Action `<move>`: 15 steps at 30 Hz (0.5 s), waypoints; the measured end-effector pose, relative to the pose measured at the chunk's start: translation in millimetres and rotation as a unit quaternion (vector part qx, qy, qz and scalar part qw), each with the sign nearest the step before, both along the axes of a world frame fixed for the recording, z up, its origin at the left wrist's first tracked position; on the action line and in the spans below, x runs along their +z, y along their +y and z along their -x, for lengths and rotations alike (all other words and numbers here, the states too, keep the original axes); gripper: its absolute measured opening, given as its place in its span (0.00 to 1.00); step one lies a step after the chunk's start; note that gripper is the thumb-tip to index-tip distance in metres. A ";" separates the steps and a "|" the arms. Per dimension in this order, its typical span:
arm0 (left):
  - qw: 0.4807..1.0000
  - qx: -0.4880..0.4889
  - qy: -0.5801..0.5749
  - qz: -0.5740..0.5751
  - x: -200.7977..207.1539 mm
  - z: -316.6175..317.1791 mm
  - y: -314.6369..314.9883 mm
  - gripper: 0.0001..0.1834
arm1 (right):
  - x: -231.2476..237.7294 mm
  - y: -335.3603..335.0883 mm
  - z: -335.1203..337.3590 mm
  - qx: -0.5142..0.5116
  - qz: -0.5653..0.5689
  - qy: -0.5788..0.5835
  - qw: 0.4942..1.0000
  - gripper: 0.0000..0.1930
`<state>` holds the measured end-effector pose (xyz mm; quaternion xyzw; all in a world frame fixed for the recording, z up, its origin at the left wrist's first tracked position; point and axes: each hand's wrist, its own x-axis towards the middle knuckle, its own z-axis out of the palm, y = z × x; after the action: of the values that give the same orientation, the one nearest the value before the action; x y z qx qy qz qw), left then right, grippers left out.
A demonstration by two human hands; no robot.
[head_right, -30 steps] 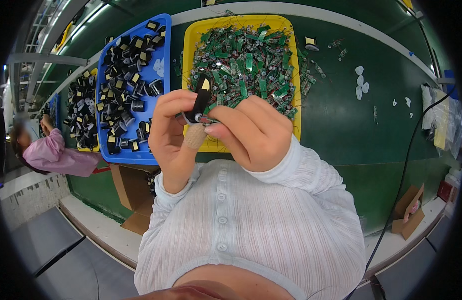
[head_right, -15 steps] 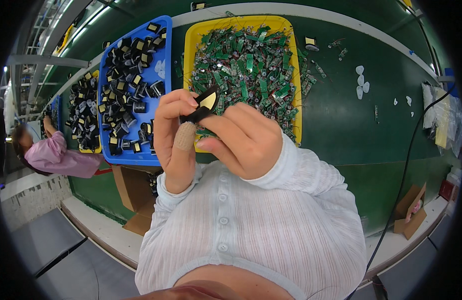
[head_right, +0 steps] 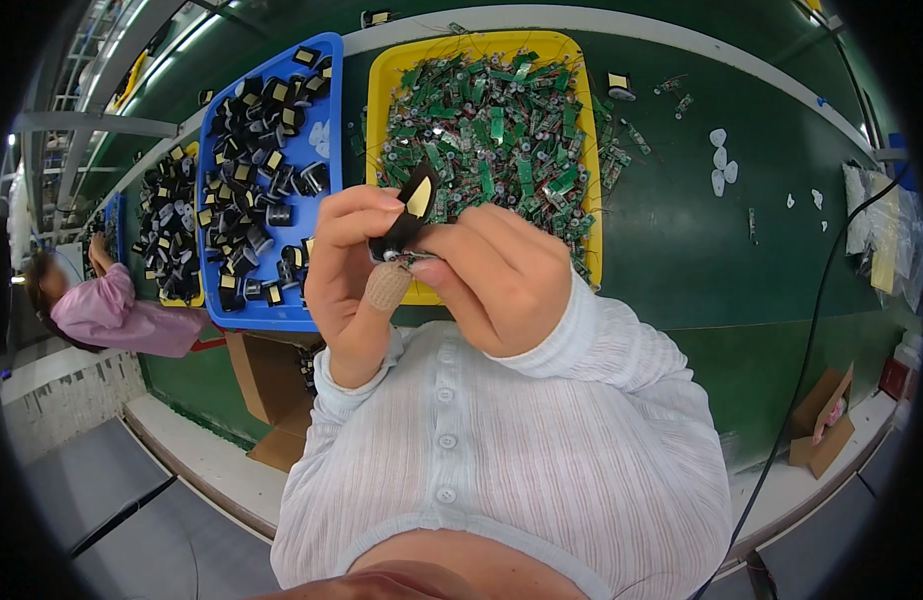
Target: The person repeatedly picks small black components from a blue tray and green circuit boards from a yellow tray, then connects them by hand. The assembled units are placed back into the blue tray, while the circuit boards are returned to the yellow tray. The process is repetitive and performed one at a time.
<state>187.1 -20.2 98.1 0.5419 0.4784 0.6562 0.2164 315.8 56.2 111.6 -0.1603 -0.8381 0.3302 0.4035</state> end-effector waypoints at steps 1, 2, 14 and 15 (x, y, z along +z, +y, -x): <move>1.000 0.012 0.007 -0.002 0.4 -0.2 -0.1 0.15 | 1.1 0.1 -0.8 0.000 -0.001 -0.010 1.000 0.07; 0.999 0.026 0.018 -0.004 0.3 0.1 -0.2 0.15 | 0.9 0.0 -0.8 0.000 -0.001 -0.009 1.000 0.07; 0.991 0.122 0.045 -0.018 1.1 0.6 -3.7 0.16 | -2.1 -2.5 2.3 0.024 0.010 0.005 1.000 0.07; 0.992 0.120 0.044 -0.015 1.3 1.0 -4.0 0.16 | -3.0 -2.3 2.9 0.023 0.015 0.007 1.000 0.06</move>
<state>186.1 -24.1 99.4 0.5121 0.5388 0.6604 0.1067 312.9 53.9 108.6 -0.1445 -0.8338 0.3533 0.3988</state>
